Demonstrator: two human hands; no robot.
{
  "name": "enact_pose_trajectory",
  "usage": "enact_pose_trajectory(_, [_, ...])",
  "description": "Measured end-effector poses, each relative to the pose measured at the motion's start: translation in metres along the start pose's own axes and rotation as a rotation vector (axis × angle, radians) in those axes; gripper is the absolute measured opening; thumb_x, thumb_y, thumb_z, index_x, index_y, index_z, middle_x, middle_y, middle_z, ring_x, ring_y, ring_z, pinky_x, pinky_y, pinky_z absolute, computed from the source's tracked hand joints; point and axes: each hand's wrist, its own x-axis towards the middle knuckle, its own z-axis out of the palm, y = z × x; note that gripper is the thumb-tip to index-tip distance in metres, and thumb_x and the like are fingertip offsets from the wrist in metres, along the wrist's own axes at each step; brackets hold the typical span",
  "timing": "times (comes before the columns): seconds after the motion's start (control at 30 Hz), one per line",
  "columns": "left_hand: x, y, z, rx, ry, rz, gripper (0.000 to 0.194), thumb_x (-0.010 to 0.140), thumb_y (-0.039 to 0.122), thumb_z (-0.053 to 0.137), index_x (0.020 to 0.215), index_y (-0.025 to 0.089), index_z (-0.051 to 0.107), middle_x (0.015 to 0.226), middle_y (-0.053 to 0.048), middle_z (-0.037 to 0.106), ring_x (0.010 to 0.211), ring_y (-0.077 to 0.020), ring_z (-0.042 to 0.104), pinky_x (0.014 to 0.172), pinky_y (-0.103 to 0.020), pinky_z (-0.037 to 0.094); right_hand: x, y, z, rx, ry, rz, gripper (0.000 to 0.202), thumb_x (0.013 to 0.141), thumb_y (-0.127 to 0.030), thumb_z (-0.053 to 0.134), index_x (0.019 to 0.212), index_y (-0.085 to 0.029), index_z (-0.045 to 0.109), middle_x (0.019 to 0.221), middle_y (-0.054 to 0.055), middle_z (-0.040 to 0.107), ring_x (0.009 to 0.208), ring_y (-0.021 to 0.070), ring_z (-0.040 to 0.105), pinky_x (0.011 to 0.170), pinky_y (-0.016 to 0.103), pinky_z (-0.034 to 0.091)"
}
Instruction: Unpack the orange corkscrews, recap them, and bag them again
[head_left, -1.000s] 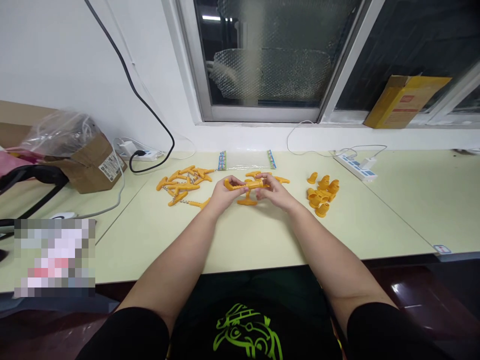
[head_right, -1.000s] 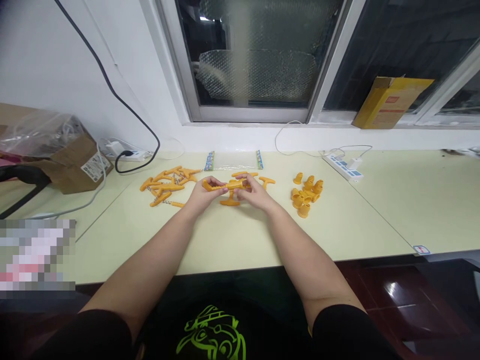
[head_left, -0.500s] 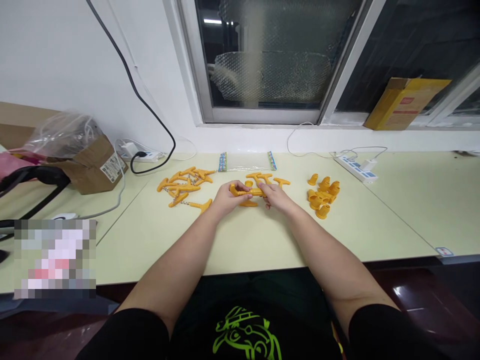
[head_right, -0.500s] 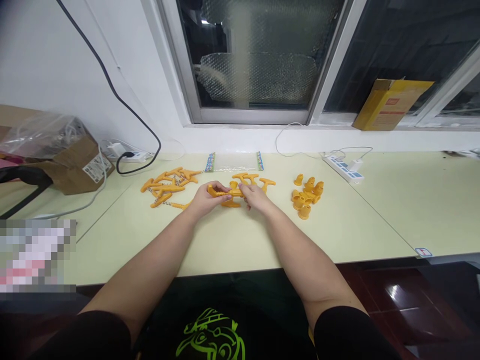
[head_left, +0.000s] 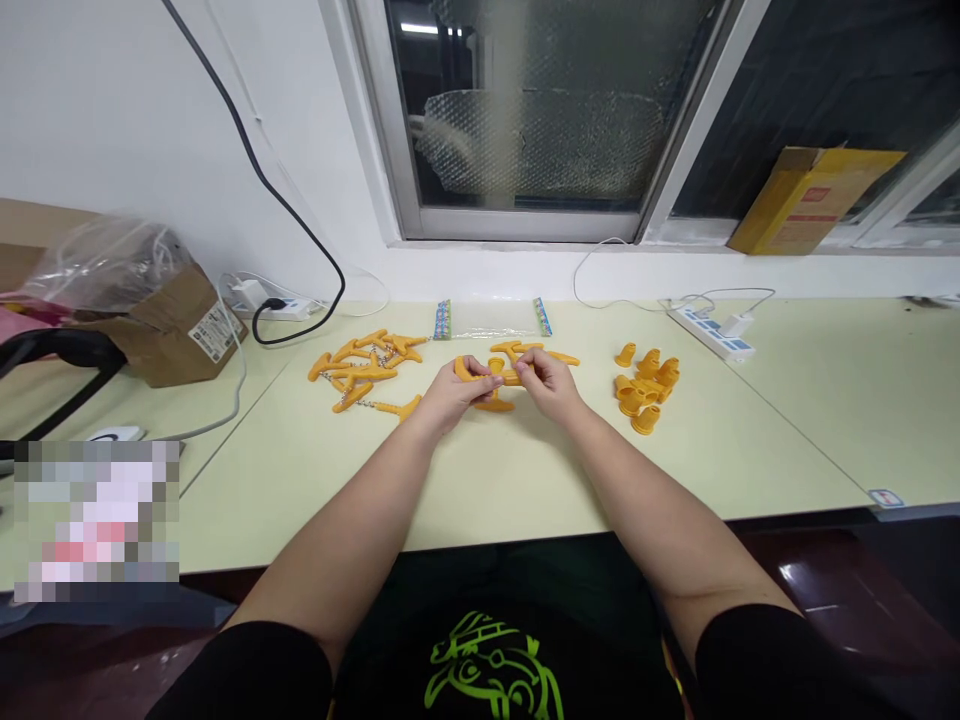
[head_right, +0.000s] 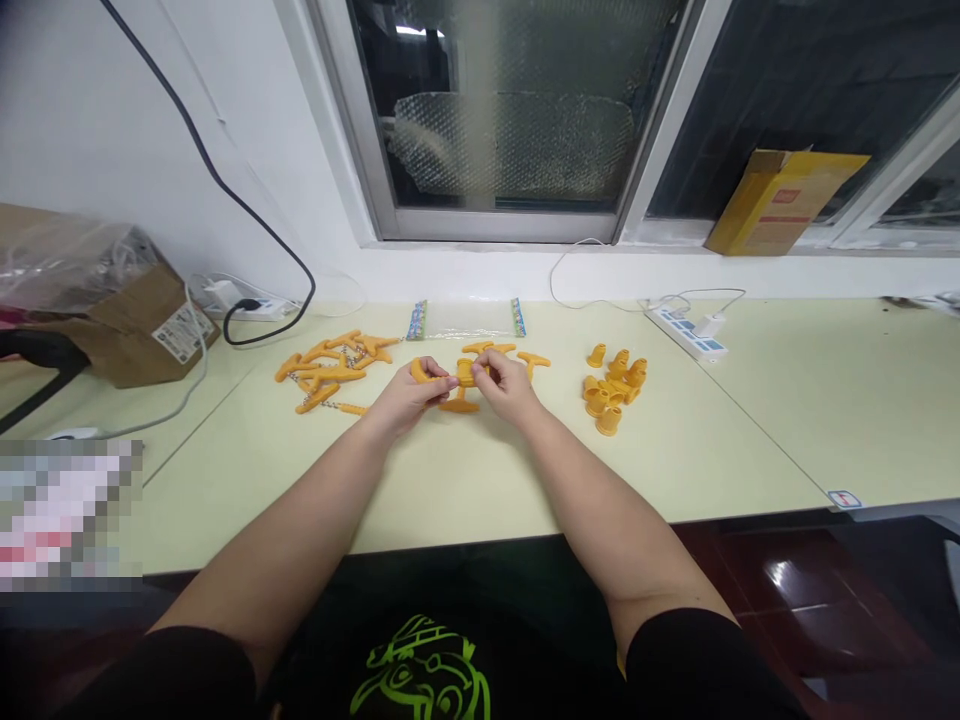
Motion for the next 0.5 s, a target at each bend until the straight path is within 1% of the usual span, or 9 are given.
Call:
enact_pose_trajectory(0.07, [-0.0012, -0.0006, 0.0023, 0.052, 0.006, 0.056, 0.055, 0.057, 0.044, 0.097, 0.078, 0.018, 0.053, 0.066, 0.003, 0.062, 0.059, -0.01, 0.058, 0.061, -0.025, 0.047, -0.0003, -0.0013, 0.0023, -0.045, 0.06, -0.021, 0.028, 0.098, -0.044, 0.055, 0.078, -0.024, 0.05, 0.066, -0.003, 0.045, 0.061, 0.0157, 0.041, 0.058, 0.029, 0.036])
enact_pose_trajectory(0.13, [-0.0022, -0.0013, 0.0042, 0.119, 0.022, 0.112, 0.054, 0.058, 0.044, 0.096, 0.078, 0.019, 0.053, 0.069, 0.003, 0.063, 0.061, -0.0112, 0.059, 0.061, -0.026, 0.047, 0.0001, -0.0034, 0.004, -0.074, 0.099, -0.011, 0.029, 0.098, -0.042, 0.053, 0.075, -0.025, 0.044, 0.065, -0.003, 0.043, 0.061, 0.0161, 0.041, 0.059, 0.029, 0.034])
enact_pose_trajectory(0.3, [-0.0034, -0.0046, 0.0047, 0.303, 0.08, 0.239, 0.049, 0.061, 0.046, 0.094, 0.076, 0.019, 0.056, 0.075, 0.001, 0.065, 0.065, -0.0126, 0.059, 0.063, -0.027, 0.049, 0.0052, -0.0043, 0.0063, -0.069, 0.106, 0.144, 0.034, 0.096, -0.044, 0.049, 0.07, -0.025, 0.038, 0.065, -0.003, 0.042, 0.064, 0.0163, 0.042, 0.059, 0.028, 0.035])
enact_pose_trajectory(0.37, [-0.0037, -0.0065, 0.0031, 0.395, 0.086, 0.307, 0.044, 0.065, 0.047, 0.091, 0.077, 0.019, 0.059, 0.078, 0.0, 0.067, 0.069, -0.0142, 0.061, 0.065, -0.028, 0.05, 0.0074, -0.0038, 0.0068, -0.012, 0.06, 0.256, 0.034, 0.094, -0.043, 0.05, 0.068, -0.025, 0.038, 0.063, -0.003, 0.041, 0.061, 0.0152, 0.041, 0.057, 0.027, 0.033])
enact_pose_trajectory(0.4, [-0.0038, -0.0074, 0.0019, 0.448, 0.082, 0.349, 0.041, 0.068, 0.046, 0.09, 0.077, 0.019, 0.061, 0.079, 0.0, 0.068, 0.071, -0.0151, 0.062, 0.067, -0.029, 0.05, 0.0082, -0.0043, 0.0065, 0.037, 0.019, 0.338, 0.034, 0.094, -0.042, 0.05, 0.068, -0.025, 0.038, 0.062, -0.004, 0.04, 0.058, 0.0143, 0.039, 0.054, 0.026, 0.031])
enact_pose_trajectory(0.47, [-0.0038, -0.0087, -0.0008, 0.555, 0.052, 0.454, 0.036, 0.072, 0.046, 0.088, 0.078, 0.02, 0.064, 0.081, -0.002, 0.07, 0.075, -0.0169, 0.064, 0.07, -0.03, 0.051, 0.0088, -0.0075, 0.0045, 0.165, -0.086, 0.537, 0.031, 0.094, -0.04, 0.05, 0.07, -0.025, 0.037, 0.057, -0.005, 0.036, 0.05, 0.0122, 0.033, 0.048, 0.024, 0.025])
enact_pose_trajectory(0.5, [-0.0038, -0.0091, -0.0021, 0.604, 0.019, 0.514, 0.033, 0.075, 0.045, 0.086, 0.079, 0.02, 0.065, 0.083, -0.002, 0.071, 0.077, -0.0177, 0.065, 0.072, -0.031, 0.052, 0.0089, -0.01, 0.0026, 0.23, -0.144, 0.639, 0.03, 0.093, -0.039, 0.05, 0.071, -0.025, 0.037, 0.056, -0.006, 0.034, 0.047, 0.0113, 0.029, 0.046, 0.023, 0.022])
